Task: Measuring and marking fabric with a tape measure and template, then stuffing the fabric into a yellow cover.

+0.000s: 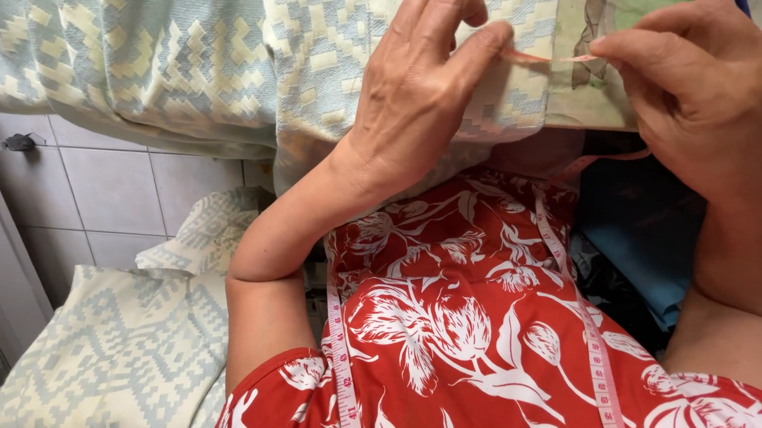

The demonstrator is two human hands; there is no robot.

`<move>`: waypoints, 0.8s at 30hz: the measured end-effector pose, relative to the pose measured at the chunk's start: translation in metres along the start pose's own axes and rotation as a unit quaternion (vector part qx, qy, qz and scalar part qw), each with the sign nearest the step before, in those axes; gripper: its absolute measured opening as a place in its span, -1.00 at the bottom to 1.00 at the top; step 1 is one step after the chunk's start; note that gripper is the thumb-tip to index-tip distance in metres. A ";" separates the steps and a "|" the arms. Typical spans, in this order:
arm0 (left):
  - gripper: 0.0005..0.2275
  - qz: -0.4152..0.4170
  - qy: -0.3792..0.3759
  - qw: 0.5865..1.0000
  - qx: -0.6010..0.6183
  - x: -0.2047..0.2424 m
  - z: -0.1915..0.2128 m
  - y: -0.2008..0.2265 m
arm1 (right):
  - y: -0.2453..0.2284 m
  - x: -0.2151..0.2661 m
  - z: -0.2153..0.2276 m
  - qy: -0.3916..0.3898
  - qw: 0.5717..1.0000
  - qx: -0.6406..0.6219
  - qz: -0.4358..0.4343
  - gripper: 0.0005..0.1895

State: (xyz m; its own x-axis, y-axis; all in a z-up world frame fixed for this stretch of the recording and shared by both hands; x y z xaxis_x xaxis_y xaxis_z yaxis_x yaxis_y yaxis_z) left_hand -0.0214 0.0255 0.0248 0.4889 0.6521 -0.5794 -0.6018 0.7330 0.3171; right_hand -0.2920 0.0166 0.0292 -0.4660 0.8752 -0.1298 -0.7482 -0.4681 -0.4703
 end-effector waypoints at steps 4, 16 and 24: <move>-0.86 -0.063 0.021 0.995 -0.076 0.001 -0.006 0.002 | -0.002 0.002 -0.001 0.035 0.999 0.020 0.030 -0.82; -0.76 -0.086 -0.073 0.979 -0.168 0.019 0.003 0.046 | -0.002 0.008 -0.008 0.053 0.997 0.015 0.061 -0.79; -0.67 -0.078 -0.121 0.963 -0.227 0.021 0.002 0.057 | -0.003 0.007 -0.008 0.059 0.996 -0.009 0.061 -0.82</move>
State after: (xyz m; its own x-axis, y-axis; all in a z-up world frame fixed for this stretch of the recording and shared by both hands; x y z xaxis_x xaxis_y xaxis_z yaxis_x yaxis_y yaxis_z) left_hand -0.0445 0.0815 0.0322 0.6958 0.6074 -0.3832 -0.6962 0.7015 -0.1523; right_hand -0.2893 0.0253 0.0229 -0.4925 0.8212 -0.2883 -0.6804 -0.5698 -0.4608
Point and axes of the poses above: each hand's wrist, its own x-axis away from the middle knuckle, its own z-axis out of the back of the hand, y = z × x, the point moved 2 cm from there along -x, towards the middle knuckle, and after that the axes turned 14 degrees about -z, right-handed, at the moved point
